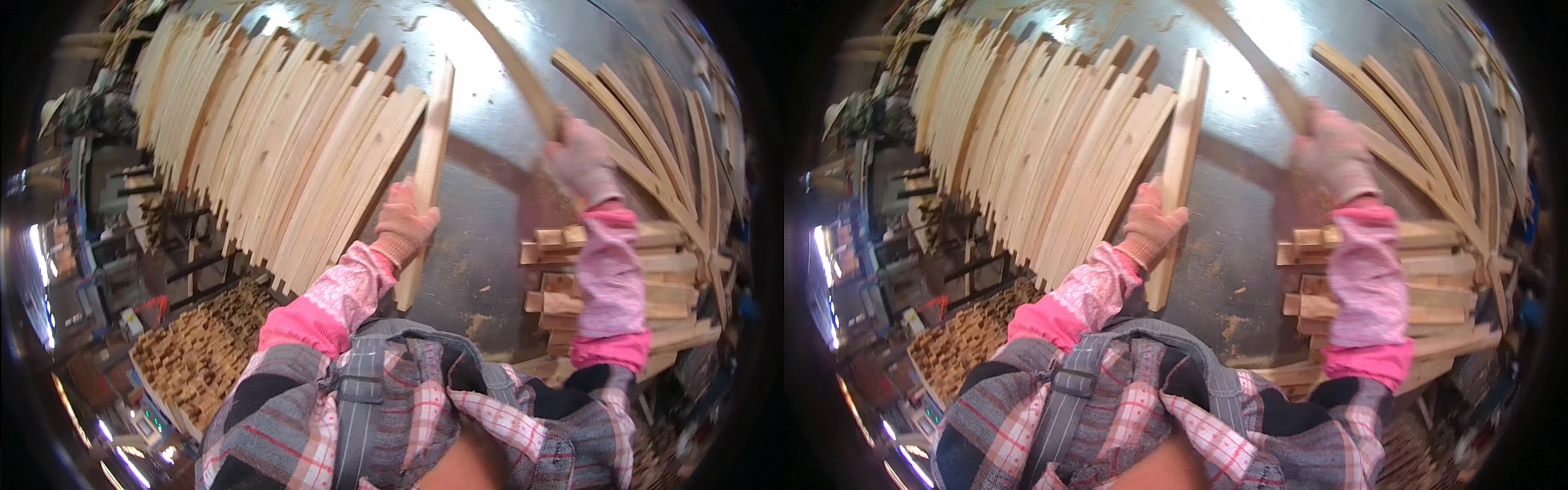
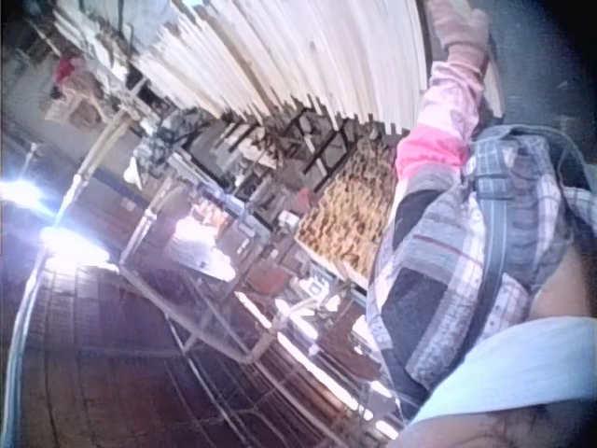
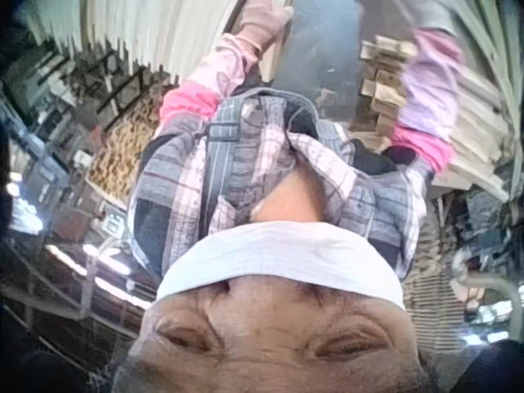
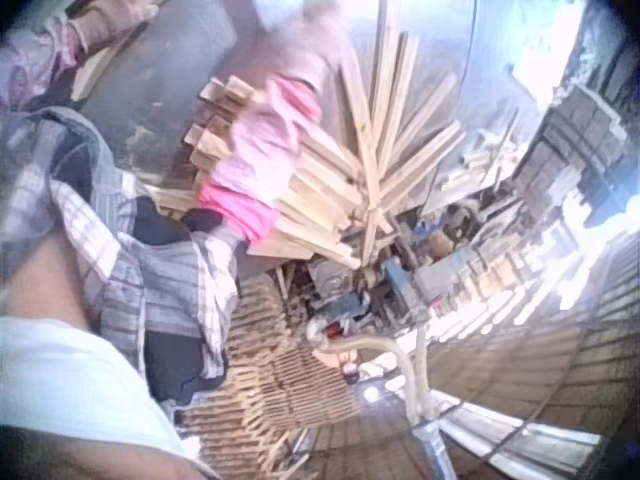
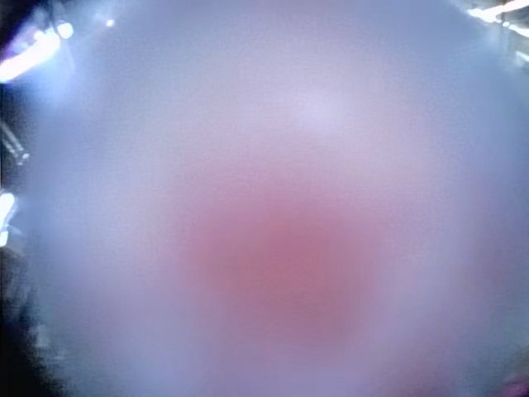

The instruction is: The person sorts wood slats on a circular metal table by hand, aligning them into rows and gathering loose pieces into a stack.

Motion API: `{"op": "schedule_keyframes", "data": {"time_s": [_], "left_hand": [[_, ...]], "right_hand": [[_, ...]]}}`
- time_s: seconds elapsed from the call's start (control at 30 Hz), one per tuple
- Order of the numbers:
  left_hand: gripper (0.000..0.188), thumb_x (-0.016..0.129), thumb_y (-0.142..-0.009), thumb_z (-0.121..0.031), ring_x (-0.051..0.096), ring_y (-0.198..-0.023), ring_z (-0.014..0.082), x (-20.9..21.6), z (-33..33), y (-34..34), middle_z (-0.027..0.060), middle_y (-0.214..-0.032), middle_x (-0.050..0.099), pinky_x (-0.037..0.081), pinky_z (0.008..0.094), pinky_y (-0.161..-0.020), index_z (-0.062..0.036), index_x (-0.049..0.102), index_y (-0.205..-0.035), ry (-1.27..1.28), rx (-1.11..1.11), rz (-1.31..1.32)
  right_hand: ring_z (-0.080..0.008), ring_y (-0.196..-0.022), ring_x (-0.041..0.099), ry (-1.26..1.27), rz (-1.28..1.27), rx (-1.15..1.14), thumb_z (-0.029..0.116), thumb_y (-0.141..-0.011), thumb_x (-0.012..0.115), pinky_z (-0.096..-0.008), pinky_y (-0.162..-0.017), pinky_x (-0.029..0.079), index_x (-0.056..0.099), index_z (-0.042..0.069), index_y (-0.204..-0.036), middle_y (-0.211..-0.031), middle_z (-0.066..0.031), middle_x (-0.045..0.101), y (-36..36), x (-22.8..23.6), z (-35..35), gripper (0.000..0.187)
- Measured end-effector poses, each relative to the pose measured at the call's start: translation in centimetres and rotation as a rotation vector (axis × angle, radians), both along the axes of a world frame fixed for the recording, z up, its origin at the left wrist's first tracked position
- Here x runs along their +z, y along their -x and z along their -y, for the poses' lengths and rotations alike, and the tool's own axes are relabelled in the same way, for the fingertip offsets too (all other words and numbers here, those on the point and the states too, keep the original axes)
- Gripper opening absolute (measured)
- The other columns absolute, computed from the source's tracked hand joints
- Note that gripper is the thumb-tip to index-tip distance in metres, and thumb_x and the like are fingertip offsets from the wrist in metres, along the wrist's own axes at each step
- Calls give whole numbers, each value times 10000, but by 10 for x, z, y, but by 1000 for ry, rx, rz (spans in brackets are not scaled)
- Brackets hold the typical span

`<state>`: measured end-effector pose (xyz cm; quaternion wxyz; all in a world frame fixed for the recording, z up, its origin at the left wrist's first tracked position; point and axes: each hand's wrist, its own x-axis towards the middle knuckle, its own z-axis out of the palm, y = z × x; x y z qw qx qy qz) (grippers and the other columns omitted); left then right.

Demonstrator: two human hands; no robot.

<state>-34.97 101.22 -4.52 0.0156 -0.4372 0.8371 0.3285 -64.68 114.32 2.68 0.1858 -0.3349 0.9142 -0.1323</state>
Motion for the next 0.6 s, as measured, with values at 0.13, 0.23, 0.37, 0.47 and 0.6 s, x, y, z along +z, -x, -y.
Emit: {"op": "schedule_keyframes", "data": {"time_s": [0.13, 0.23, 0.37, 0.47, 0.6], "left_hand": [[516, 753, -788, -221, 691, -899, 335, -11, 4, -11, 174, -1006, 668, 568, 456, -753, -72, 554, -1240, -53, 84, -138], [525, 714, -833, -96, 666, -930, 216, 12, -1, -14, 137, -1074, 674, 560, 373, -785, -11, 539, -1320, -177, 41, -347], [579, 713, -823, -57, 648, -969, 220, -3, 1, -20, 121, -1134, 653, 536, 339, -865, 33, 519, -1361, -527, 246, -541], [657, 759, -828, -116, 604, -1084, 219, -11, 24, -24, 135, -1257, 586, 505, 334, -937, 26, 484, -1407, -400, 32, -522], [899, 816, -785, -306, 510, -1272, 370, -9, 19, -4, 250, -1390, 479, 433, 422, -1069, 18, 365, -1492, -34, -355, -200]], "right_hand": [[-378, -967, 705, -8, 116, 30, 179, -889, 514, -484, -830, 567, 653, 59, -1110, -997, -211, 715, -91, -6, 41, 287], [-376, -981, 697, -60, 188, 122, 177, -869, 588, -497, -850, 556, 582, 40, -1160, -1016, -213, 712, -126, -8, 63, 322], [-396, -1096, 651, 129, 408, -116, 277, -933, 605, -503, -901, 549, 546, 8, -1248, -1191, -238, 648, -124, 11, 64, 419], [-400, -1154, 623, 210, 674, -418, 319, -964, 600, -490, -958, 531, 516, -1, -1316, -1261, -241, 615, -133, 14, 43, 483], [-357, -1108, 658, -62, 589, -153, 256, -964, 616, -454, -899, 570, 538, 18, -1339, -1212, -224, 634, -178, -49, 26, 451]]}}
